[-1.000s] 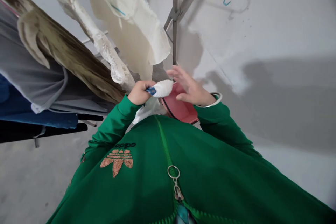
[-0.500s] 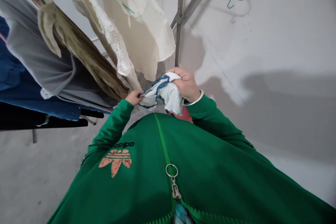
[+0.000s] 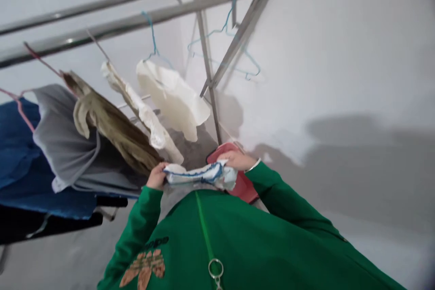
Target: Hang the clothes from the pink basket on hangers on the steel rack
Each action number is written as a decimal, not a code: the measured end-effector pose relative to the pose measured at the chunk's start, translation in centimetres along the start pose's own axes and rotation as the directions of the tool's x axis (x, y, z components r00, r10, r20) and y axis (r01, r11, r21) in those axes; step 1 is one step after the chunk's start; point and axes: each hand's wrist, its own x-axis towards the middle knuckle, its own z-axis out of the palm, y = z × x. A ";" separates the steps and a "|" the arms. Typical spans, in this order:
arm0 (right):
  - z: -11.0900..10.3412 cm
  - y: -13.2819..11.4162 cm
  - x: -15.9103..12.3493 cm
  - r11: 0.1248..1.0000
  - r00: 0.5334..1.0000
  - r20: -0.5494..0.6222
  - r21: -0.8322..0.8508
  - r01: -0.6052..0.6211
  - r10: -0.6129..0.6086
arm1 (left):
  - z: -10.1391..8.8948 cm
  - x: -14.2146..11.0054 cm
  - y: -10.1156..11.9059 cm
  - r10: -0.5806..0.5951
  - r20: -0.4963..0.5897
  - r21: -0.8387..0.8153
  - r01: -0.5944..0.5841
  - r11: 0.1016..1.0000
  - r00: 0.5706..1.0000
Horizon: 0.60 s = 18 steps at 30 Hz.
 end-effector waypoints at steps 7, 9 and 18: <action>-7.2 -2.0 2.9 0.956 0.968 -0.183 -0.266 0.121 -0.173 | 3.4 -1.5 0.6 0.027 0.246 0.152 -0.066 0.986 0.969; -11.6 -3.7 4.7 0.914 0.832 -0.473 -0.395 0.095 -0.291 | 4.1 -1.7 0.6 -0.008 0.276 0.253 -0.065 0.965 0.961; -25.6 -6.4 14.6 0.792 0.548 -0.820 -0.439 -0.423 -0.162 | 3.7 -2.4 0.4 0.012 0.222 0.290 -0.078 0.954 0.975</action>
